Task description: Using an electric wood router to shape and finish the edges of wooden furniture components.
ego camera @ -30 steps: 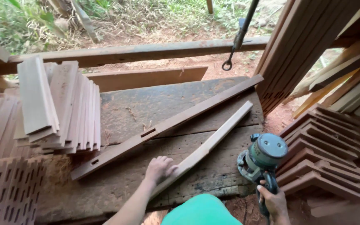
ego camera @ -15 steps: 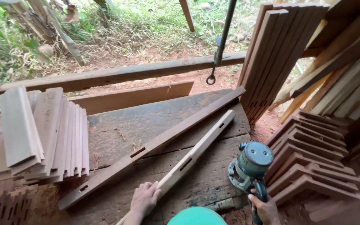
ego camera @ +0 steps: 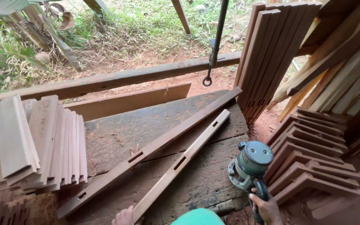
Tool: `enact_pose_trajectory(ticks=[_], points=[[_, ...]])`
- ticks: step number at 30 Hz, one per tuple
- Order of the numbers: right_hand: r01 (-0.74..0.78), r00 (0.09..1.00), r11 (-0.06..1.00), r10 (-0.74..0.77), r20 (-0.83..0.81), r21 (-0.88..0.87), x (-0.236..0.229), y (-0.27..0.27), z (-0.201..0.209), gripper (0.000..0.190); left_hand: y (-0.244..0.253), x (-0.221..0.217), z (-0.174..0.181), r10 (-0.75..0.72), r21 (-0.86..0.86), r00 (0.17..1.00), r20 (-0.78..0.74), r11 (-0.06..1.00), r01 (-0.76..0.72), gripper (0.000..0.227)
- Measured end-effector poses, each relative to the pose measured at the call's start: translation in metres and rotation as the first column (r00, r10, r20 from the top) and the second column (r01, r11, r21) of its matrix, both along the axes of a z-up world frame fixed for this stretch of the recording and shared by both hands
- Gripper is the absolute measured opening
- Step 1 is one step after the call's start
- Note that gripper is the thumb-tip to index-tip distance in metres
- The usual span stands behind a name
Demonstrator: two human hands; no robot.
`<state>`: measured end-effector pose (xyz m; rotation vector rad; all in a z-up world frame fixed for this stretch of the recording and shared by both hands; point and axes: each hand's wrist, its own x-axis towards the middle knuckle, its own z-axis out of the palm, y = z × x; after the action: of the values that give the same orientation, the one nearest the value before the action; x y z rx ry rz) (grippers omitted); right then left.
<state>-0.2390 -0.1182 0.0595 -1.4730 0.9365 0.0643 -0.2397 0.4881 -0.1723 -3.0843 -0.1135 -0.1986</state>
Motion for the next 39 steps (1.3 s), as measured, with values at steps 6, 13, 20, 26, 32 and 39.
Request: enact_pose_trajectory(ticks=[6, 13, 20, 26, 32, 39], points=[[-0.004, 1.0, 1.0, 0.004, -0.017, 0.014, 0.002, -0.006, -0.006, 0.026, 0.001, -0.001, 0.012, -0.09, -0.144, 0.986, 0.139, 0.983, 0.11, 0.074], [-0.069, 0.991, 0.998, 0.07, -0.112, 0.01, 0.01, -0.007, 0.008, 0.024, -0.046, 0.057, 0.116, -0.125, -0.188, 0.987, -0.103, 0.977, 0.104, 0.068], [-0.026, 0.998, 0.999, 0.023, -0.056, -0.041, 0.006, -0.011, -0.002, 0.025, -0.097, 0.156, 0.201, -0.124, -0.349, 0.959, 0.254, 0.913, 0.21, 0.049], [0.002, 1.0, 1.0, -0.002, -0.024, -0.017, 0.004, -0.01, -0.011, 0.025, -0.082, 0.233, 0.169, -0.052, -0.27, 0.998, -0.03, 0.962, 0.042, 0.071], [0.03, 0.998, 0.999, -0.028, -0.052, 0.038, 0.003, -0.01, -0.024, 0.028, -0.071, 0.267, 0.144, -0.019, -0.191, 0.944, -0.33, 0.98, -0.047, 0.055], [0.126, 0.992, 0.992, -0.126, -0.002, -0.026, 0.001, 0.011, -0.033, 0.023, -0.114, 0.234, 0.187, -0.251, -0.3, 0.954, 0.162, 0.909, 0.29, 0.064]])
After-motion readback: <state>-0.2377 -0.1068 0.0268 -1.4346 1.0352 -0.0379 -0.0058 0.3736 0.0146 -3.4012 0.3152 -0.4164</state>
